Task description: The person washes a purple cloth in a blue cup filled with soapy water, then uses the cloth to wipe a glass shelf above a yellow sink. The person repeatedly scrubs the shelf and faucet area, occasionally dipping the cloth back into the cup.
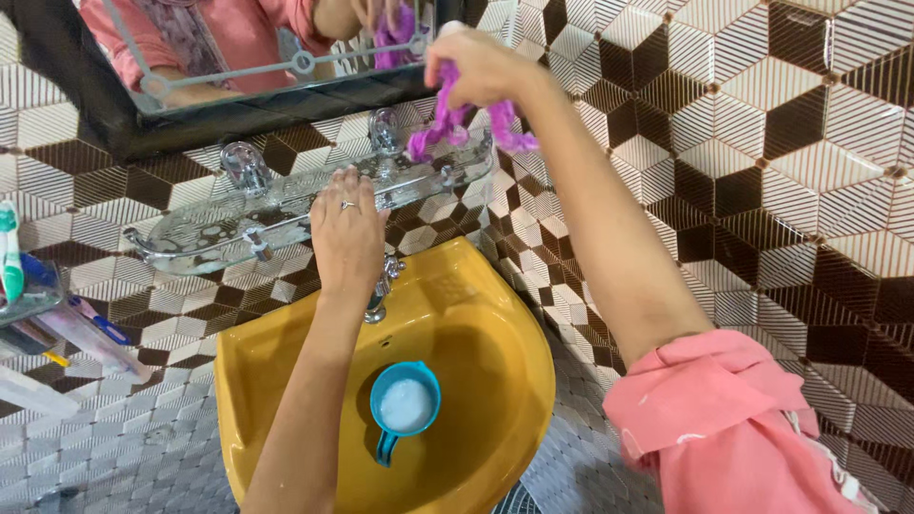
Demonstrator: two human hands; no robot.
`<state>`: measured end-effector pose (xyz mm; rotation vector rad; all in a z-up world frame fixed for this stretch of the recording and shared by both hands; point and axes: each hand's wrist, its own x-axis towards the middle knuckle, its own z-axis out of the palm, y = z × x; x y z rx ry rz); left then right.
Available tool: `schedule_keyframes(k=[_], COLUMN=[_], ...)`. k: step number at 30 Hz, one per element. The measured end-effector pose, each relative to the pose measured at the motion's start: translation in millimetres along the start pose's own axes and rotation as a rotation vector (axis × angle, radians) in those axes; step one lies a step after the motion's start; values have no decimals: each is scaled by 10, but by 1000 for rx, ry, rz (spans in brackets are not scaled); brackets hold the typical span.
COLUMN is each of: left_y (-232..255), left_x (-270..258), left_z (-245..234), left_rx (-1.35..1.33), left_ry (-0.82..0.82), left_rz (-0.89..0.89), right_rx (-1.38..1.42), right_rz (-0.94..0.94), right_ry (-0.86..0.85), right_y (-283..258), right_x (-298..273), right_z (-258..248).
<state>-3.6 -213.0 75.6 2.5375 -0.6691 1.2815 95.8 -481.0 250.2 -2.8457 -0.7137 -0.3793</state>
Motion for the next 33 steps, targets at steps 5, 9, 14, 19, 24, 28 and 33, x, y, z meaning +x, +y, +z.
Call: schedule_keyframes(k=[5,9,14,19,24,28,33], left_y=[-3,-4,22,41,-30,-152,-223], left_x=[9,-1,28,237,695,973,1133], left_z=[5,9,7,21,124,342,734], left_rx=[-8,5,34,-172,-196,-530,-1223], left_ry=[-20,-26,22,-28,-244,-332,-253], left_rz=[-10,-9,-8,-216,-465,-621,-781], right_rx=[246,107,199,65,472,937,942], right_rz=[-215,311,347,-74,-101,-25,-82], right_ry=[238,376,-14,253,348,489,421], right_y=[-51,-134,-392,-233,-95,-349,-740], right_x=[82,8,72,96,217,323,170], right_z=[655,1095,1235,1044,995,1126,1148])
